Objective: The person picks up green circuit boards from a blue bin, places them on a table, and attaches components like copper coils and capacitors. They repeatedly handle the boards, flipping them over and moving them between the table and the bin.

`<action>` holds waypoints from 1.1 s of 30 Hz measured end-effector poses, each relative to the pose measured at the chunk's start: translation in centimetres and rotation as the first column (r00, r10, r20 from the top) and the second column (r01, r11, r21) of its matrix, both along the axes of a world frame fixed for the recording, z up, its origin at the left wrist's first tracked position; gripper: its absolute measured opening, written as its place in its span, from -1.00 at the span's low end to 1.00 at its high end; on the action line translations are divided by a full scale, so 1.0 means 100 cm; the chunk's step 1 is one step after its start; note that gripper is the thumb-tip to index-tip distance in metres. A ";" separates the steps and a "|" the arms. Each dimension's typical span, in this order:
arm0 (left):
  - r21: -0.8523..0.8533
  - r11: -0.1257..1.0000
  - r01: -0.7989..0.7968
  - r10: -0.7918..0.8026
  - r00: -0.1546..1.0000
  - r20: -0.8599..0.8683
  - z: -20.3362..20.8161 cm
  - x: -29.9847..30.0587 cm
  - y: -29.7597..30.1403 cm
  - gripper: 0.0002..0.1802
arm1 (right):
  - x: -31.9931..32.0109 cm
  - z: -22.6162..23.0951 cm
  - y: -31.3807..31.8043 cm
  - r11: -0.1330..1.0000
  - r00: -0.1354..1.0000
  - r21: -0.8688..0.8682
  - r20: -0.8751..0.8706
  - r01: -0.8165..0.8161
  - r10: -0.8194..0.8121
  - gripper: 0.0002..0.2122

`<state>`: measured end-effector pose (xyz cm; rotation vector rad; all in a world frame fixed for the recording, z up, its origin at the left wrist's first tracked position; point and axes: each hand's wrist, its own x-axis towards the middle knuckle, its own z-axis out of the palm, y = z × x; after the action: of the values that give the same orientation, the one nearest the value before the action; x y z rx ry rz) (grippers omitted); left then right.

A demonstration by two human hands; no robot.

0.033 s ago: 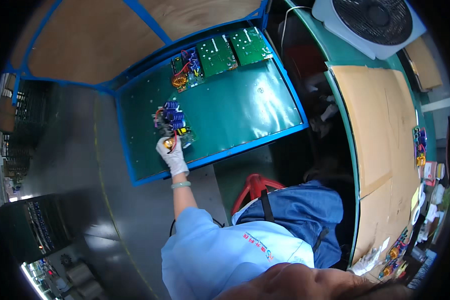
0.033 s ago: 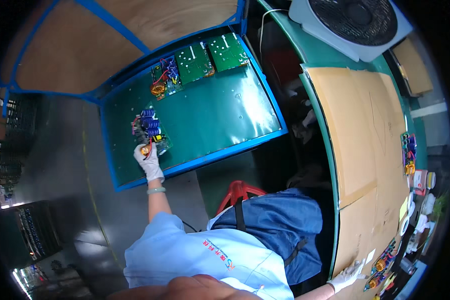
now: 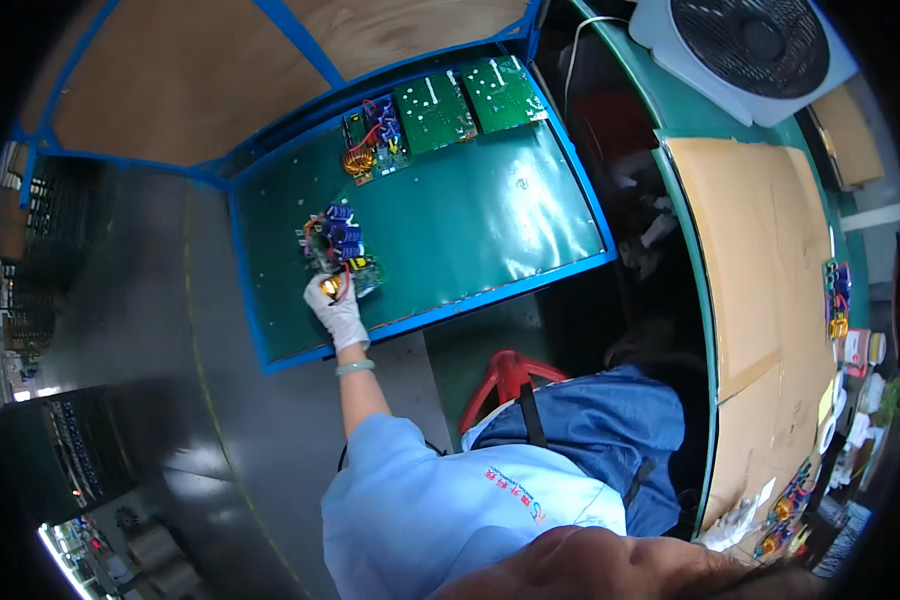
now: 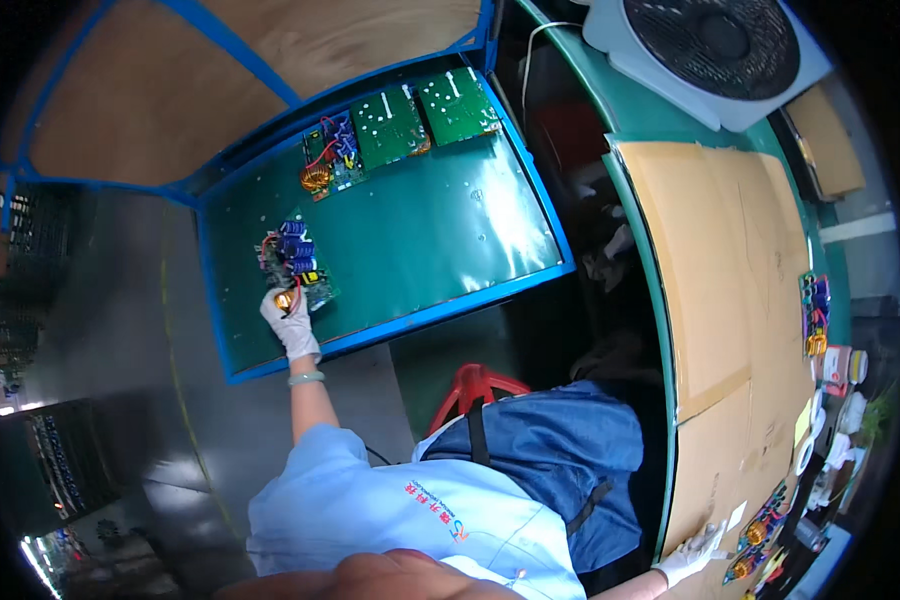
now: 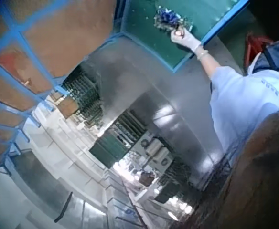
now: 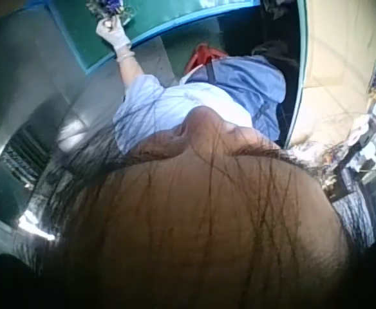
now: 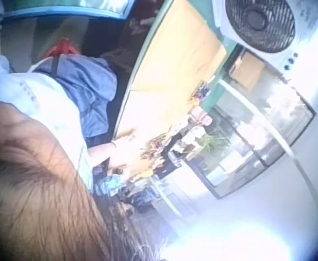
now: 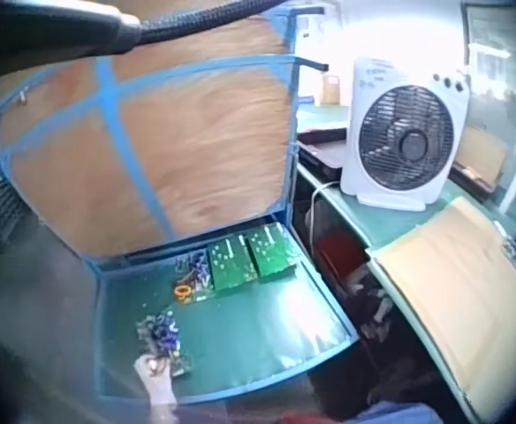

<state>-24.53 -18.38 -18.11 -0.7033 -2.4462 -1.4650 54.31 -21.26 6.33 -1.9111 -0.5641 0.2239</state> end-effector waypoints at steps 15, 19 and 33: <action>0.311 0.950 0.025 -0.119 0.950 0.287 -0.069 -0.233 0.120 -0.57 | 0.101 -0.019 -0.007 0.988 0.898 -0.145 -0.439 -0.052 -0.017 -0.53; 0.085 0.996 -0.039 0.010 0.948 0.318 -0.032 -0.220 0.158 -0.49 | 0.079 -0.017 -0.019 0.988 0.955 -0.149 -0.296 -0.026 -0.020 -0.59; -0.260 0.963 0.074 -0.095 0.993 -0.073 -0.017 -0.200 0.127 -0.30 | 0.052 -0.018 0.002 0.994 0.940 -0.088 -0.341 -0.067 0.033 -0.66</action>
<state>-44.52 -5.69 -19.79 -0.9111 -2.5953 -1.1285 59.52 -21.05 4.50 -1.8975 -0.3739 0.6114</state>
